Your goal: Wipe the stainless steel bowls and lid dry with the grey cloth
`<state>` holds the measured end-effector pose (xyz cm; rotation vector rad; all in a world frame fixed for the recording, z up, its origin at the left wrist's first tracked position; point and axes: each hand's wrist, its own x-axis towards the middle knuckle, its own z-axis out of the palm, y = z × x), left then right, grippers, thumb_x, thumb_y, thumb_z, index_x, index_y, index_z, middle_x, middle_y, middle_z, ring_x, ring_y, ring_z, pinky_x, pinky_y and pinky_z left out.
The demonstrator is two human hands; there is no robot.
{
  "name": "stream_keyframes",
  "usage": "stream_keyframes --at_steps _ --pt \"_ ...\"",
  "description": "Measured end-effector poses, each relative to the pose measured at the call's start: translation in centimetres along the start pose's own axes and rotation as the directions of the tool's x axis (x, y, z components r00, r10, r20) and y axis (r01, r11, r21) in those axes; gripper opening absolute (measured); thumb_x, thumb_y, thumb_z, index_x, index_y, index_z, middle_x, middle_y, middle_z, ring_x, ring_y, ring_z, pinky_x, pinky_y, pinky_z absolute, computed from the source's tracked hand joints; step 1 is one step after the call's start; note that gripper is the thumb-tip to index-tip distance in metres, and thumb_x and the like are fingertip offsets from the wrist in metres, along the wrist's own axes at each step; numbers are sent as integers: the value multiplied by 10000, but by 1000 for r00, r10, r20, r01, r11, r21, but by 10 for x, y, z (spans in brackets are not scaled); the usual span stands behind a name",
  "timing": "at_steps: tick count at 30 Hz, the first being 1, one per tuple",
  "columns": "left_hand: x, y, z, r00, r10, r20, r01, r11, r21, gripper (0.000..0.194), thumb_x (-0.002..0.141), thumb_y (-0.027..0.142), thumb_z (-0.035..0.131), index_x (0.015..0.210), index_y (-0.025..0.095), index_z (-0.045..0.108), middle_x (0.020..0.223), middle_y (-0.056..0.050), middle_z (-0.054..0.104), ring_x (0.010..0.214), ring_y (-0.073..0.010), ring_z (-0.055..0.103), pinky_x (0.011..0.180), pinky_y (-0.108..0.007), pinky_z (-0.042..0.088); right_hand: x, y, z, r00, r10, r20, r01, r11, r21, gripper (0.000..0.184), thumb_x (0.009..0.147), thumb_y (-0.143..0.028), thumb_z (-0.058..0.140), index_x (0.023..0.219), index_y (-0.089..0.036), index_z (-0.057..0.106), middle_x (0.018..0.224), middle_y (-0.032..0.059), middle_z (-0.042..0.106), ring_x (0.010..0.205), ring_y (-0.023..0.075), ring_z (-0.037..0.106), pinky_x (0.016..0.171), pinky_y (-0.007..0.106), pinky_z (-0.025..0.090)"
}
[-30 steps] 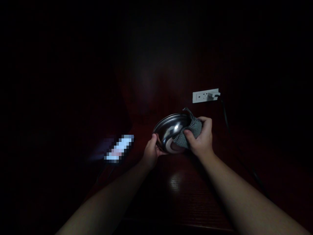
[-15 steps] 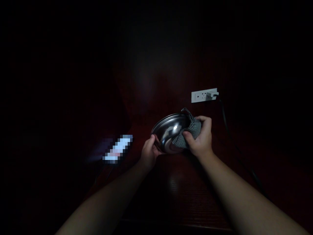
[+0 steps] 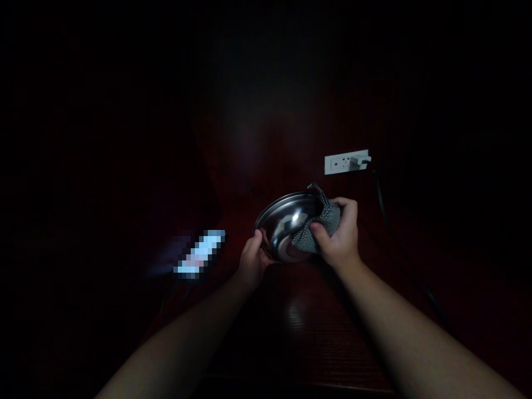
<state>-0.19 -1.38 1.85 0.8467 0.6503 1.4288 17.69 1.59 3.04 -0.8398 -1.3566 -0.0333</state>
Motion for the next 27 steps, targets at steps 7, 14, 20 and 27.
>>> stream_keyframes --at_steps 7,14,20,27 --pt "1 0 -1 1000 22 2 -22 999 40 486 649 593 689 771 136 574 709 -33 606 725 -191 621 722 -368 507 0 -2 0 1000 -19 -12 19 1000 -23 572 697 -589 585 1063 -184 413 960 59 477 845 222 508 735 405 434" --pt "1 1 -2 1000 19 21 -20 998 57 479 656 590 684 771 140 569 705 -23 592 676 -164 594 687 -347 496 -1 -1 0 1000 -11 -12 11 1000 -5 591 700 -610 573 1079 -187 410 980 71 470 868 234 510 750 422 442" --pt "-1 0 -2 999 28 -18 -27 999 31 488 647 575 703 814 135 573 731 -22 599 703 -163 601 727 -351 491 -1 0 1 999 -25 -22 25 1000 11 586 700 -614 567 1069 -185 413 962 68 474 861 234 515 750 423 447" --pt "-3 3 2 997 -35 -68 30 997 -67 522 598 565 742 843 147 548 853 -60 627 859 -224 624 803 -433 510 -2 0 2 1000 17 -15 -16 1000 19 601 693 -602 580 1092 -192 397 977 68 457 870 234 508 757 428 446"
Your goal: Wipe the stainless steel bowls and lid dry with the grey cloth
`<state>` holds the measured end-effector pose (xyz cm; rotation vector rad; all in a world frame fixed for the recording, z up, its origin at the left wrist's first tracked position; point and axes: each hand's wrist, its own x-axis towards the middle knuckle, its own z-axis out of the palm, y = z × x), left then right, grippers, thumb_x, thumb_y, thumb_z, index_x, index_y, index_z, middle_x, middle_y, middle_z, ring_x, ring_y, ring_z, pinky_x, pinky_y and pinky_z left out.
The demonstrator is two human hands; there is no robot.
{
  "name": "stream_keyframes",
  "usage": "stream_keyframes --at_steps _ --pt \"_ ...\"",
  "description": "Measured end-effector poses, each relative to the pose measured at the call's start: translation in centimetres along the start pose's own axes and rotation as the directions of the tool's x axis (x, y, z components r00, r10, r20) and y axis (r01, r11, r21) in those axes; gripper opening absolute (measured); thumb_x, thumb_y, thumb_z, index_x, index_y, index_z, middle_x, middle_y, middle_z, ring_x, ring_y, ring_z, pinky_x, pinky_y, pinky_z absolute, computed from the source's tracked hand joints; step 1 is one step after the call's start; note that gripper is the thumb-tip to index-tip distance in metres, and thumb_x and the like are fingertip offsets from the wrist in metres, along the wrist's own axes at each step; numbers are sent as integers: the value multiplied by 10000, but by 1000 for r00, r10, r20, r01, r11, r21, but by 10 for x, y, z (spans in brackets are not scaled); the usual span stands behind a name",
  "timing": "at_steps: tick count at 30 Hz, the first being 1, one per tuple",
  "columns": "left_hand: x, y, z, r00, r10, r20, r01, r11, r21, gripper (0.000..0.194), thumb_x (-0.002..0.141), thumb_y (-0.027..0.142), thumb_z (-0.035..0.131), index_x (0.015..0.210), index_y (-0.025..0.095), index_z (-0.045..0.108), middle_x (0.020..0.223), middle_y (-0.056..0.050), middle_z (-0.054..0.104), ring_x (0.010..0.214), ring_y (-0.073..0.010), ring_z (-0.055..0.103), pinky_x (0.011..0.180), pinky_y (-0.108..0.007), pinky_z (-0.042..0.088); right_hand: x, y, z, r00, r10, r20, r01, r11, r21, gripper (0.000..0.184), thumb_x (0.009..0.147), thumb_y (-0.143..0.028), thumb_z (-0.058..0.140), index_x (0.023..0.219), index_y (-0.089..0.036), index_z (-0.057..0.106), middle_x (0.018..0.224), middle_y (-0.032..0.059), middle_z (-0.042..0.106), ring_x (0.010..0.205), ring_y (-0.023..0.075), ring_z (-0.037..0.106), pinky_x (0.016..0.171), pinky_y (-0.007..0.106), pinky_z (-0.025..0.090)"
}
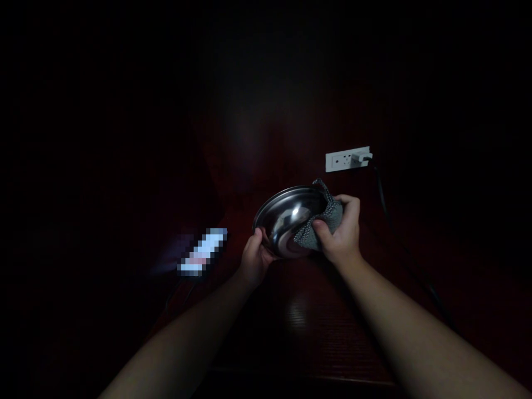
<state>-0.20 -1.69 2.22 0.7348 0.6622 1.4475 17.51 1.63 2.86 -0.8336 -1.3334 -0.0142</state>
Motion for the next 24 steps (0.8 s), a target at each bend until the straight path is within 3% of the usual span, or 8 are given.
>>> stream_keyframes --at_steps 4,8,11,18,24 --pt "4 1 -2 997 17 69 -23 996 87 539 647 602 685 899 141 565 865 -75 624 861 -239 622 745 -445 535 2 -4 -1 1000 -7 -11 7 999 -32 576 690 -585 581 1071 -192 401 967 64 455 867 232 506 765 432 444" --pt "8 3 -7 982 125 139 -158 954 256 466 711 577 635 921 167 565 811 -33 589 732 -174 596 589 -333 550 4 -3 -3 1000 -22 -13 21 997 -70 580 664 -551 618 1068 -190 412 974 66 467 876 239 509 780 438 441" --pt "9 5 -8 973 174 153 -212 936 282 364 726 494 643 886 176 568 811 -15 567 693 -143 572 513 -258 521 4 0 -4 999 -35 3 35 996 -83 590 650 -530 641 1074 -189 412 987 68 470 890 245 512 792 443 439" --pt "6 1 -7 988 80 131 -108 970 217 438 702 567 642 743 141 551 716 -28 585 661 -159 583 566 -310 518 2 1 -3 996 -73 52 75 997 -27 623 644 -539 649 1090 -183 400 1025 81 473 949 254 512 830 435 430" --pt "3 -1 -4 990 56 126 -76 983 164 506 653 601 682 807 129 588 698 -26 601 667 -168 600 642 -354 529 2 1 -2 999 -22 33 22 1000 -6 609 676 -605 597 1075 -189 402 986 66 468 862 225 507 758 411 439"
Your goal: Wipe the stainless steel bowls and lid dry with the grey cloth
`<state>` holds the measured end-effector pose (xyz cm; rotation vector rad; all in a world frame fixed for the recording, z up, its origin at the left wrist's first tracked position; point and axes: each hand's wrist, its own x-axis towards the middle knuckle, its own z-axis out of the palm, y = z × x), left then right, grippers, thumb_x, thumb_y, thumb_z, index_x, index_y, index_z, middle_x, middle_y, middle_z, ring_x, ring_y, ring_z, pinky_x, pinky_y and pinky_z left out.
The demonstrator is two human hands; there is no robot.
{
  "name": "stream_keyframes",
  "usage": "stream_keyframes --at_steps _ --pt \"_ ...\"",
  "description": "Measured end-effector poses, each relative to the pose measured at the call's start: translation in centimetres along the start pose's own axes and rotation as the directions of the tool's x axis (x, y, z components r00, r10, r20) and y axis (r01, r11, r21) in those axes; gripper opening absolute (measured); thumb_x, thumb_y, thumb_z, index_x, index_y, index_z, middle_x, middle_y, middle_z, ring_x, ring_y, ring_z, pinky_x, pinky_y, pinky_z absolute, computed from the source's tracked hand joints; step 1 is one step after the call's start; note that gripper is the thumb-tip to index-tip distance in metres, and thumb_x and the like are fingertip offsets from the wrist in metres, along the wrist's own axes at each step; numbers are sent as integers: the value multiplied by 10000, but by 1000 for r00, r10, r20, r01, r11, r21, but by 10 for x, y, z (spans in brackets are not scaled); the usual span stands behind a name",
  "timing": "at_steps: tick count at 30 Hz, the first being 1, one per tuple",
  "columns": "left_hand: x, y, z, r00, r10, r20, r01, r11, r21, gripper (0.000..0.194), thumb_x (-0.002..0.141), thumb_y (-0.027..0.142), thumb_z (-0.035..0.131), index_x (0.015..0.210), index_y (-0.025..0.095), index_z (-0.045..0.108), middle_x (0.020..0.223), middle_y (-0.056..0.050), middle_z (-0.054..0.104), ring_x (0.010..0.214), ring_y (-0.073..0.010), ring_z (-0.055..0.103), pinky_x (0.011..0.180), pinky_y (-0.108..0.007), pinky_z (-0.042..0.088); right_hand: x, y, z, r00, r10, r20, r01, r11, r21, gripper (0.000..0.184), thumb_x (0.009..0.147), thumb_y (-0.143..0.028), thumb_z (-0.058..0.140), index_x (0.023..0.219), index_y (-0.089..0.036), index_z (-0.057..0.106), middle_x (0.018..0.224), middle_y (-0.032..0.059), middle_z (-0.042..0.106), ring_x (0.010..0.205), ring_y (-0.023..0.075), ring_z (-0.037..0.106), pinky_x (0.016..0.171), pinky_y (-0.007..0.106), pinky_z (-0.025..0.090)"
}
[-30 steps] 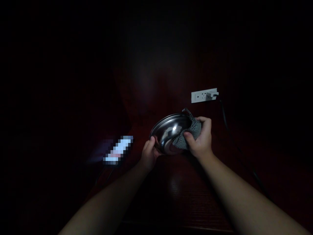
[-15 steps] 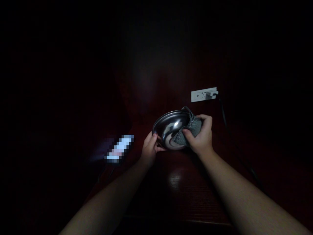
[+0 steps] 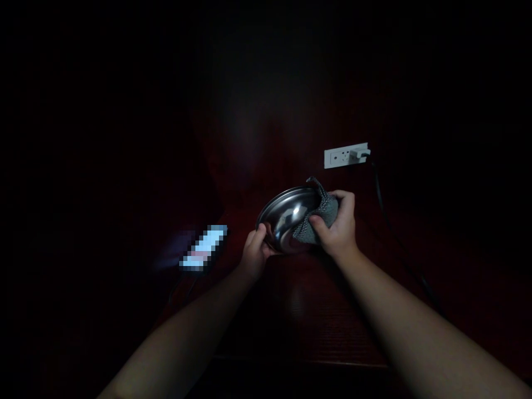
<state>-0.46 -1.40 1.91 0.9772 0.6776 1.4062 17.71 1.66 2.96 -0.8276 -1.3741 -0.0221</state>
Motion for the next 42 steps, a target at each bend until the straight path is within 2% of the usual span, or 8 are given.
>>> stream_keyframes --at_steps 8,12,21,27,30,33,37,42 --pt "-1 2 -1 999 -34 42 35 999 -15 524 656 597 682 815 101 620 720 -68 654 707 -222 651 709 -472 547 -2 10 3 993 118 -7 -118 993 13 605 694 -637 556 1089 -208 396 971 56 467 843 222 501 747 420 433" --pt "-1 2 -1 997 -49 68 49 999 -7 534 675 595 667 847 92 630 775 -93 669 734 -229 657 714 -470 552 -2 8 3 993 115 -13 -115 993 1 586 697 -612 571 1077 -202 397 965 55 468 839 219 498 746 418 429" --pt "1 -1 -3 999 -48 8 47 998 33 542 666 599 671 852 92 616 789 -98 664 725 -221 648 681 -438 557 -1 7 2 995 103 2 -103 995 -6 572 687 -569 596 1070 -197 393 960 49 464 833 212 497 722 399 425" --pt "3 -1 -5 999 -14 30 12 996 87 533 705 611 623 892 113 600 786 -63 625 694 -174 614 624 -340 539 0 3 1 998 63 -1 -63 998 -15 568 680 -547 613 1064 -189 397 968 57 473 846 215 502 732 394 424" --pt "4 0 -6 996 85 7 -85 985 152 425 740 548 615 901 157 569 817 -27 592 674 -129 572 540 -242 498 1 2 0 999 33 -4 -33 998 -49 577 662 -531 640 1058 -185 404 967 63 484 856 221 505 743 398 427" --pt "3 4 -5 989 148 -2 -145 968 204 312 737 453 630 867 182 548 825 -8 577 689 -125 560 512 -213 481 2 2 -1 1000 7 16 -6 997 -77 593 633 -510 674 1055 -190 408 977 67 495 871 232 510 753 405 432" --pt "3 8 -4 997 77 -4 -75 978 197 298 703 418 622 845 159 577 806 -29 594 679 -147 578 509 -244 491 3 5 -3 998 -34 54 37 998 -54 625 616 -508 682 1073 -191 397 995 73 496 897 248 519 771 415 436" --pt "4 7 -5 999 -35 -26 40 978 203 417 702 536 613 786 128 594 717 -45 600 651 -164 589 529 -290 518 2 9 -3 993 -26 116 33 998 -60 607 619 -520 675 1058 -202 404 979 68 506 900 258 527 777 421 440"
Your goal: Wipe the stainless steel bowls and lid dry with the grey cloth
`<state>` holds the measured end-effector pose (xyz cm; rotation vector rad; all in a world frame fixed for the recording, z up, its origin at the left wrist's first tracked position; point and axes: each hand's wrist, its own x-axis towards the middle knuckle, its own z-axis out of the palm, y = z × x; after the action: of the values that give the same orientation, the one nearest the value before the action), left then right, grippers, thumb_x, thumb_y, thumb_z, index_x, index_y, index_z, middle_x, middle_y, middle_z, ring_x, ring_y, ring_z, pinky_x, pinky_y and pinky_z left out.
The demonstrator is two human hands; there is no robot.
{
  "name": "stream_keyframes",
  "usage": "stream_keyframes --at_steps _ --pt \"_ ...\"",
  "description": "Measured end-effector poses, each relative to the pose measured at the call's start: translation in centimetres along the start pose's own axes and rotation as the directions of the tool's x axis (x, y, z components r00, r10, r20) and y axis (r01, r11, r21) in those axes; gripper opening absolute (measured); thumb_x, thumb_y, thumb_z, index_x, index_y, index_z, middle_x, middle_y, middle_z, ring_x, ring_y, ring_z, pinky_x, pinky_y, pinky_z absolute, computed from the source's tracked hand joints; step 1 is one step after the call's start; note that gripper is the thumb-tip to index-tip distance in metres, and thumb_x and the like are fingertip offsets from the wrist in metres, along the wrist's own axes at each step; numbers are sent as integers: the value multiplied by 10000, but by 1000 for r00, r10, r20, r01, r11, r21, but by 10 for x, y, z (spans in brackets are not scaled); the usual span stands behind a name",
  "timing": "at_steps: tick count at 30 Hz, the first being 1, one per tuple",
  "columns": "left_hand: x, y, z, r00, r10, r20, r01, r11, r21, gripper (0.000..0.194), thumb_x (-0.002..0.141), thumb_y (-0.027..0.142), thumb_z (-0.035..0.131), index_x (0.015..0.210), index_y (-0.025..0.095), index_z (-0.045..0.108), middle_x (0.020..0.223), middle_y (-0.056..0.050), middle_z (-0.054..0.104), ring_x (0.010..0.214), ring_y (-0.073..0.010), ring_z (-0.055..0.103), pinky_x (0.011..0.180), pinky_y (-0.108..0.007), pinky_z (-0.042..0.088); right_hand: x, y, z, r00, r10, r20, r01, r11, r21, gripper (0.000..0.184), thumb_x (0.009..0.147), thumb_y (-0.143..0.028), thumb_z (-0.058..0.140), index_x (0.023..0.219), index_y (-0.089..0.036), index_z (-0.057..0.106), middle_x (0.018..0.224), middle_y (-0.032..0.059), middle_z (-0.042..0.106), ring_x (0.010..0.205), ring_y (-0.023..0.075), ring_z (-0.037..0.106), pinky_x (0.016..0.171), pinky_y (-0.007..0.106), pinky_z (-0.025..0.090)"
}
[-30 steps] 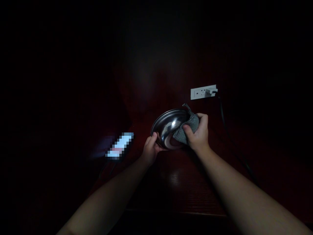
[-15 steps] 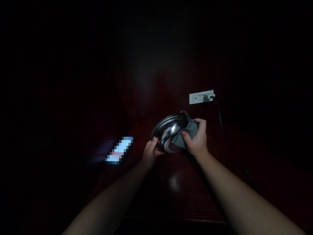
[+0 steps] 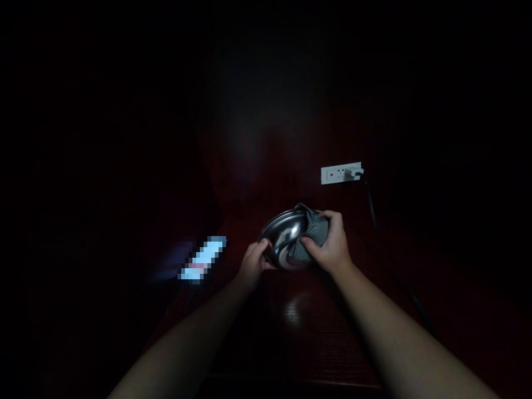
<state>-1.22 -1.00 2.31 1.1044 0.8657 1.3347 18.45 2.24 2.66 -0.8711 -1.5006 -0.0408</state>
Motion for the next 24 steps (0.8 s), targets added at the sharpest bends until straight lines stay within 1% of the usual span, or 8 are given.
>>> stream_keyframes --at_steps 3,7,17,24 --pt "0 1 1 999 -33 37 32 999 35 536 688 632 599 813 112 615 727 -67 630 663 -183 610 538 -307 527 -1 1 1 998 59 32 -58 998 -31 597 624 -532 666 1052 -206 407 987 74 512 907 265 525 791 434 438" --pt "-1 4 2 998 -62 23 60 997 51 619 663 687 592 833 93 632 725 -85 651 658 -199 630 549 -332 541 -1 -1 3 989 134 60 -132 991 -35 561 654 -530 640 1049 -209 404 994 76 517 915 266 523 808 439 433" --pt "-1 4 4 998 -62 11 62 997 56 633 630 696 616 843 99 623 682 -63 635 598 -175 617 500 -304 536 1 -5 2 987 160 31 -158 986 -52 515 669 -519 619 1020 -202 418 951 63 516 871 247 525 782 415 431" --pt "-1 2 4 999 -47 10 47 999 25 597 627 674 638 813 108 623 690 -59 641 589 -175 620 502 -317 544 0 -6 2 981 193 9 -192 980 -51 425 718 -475 568 1013 -201 432 929 58 527 839 230 533 763 405 439"
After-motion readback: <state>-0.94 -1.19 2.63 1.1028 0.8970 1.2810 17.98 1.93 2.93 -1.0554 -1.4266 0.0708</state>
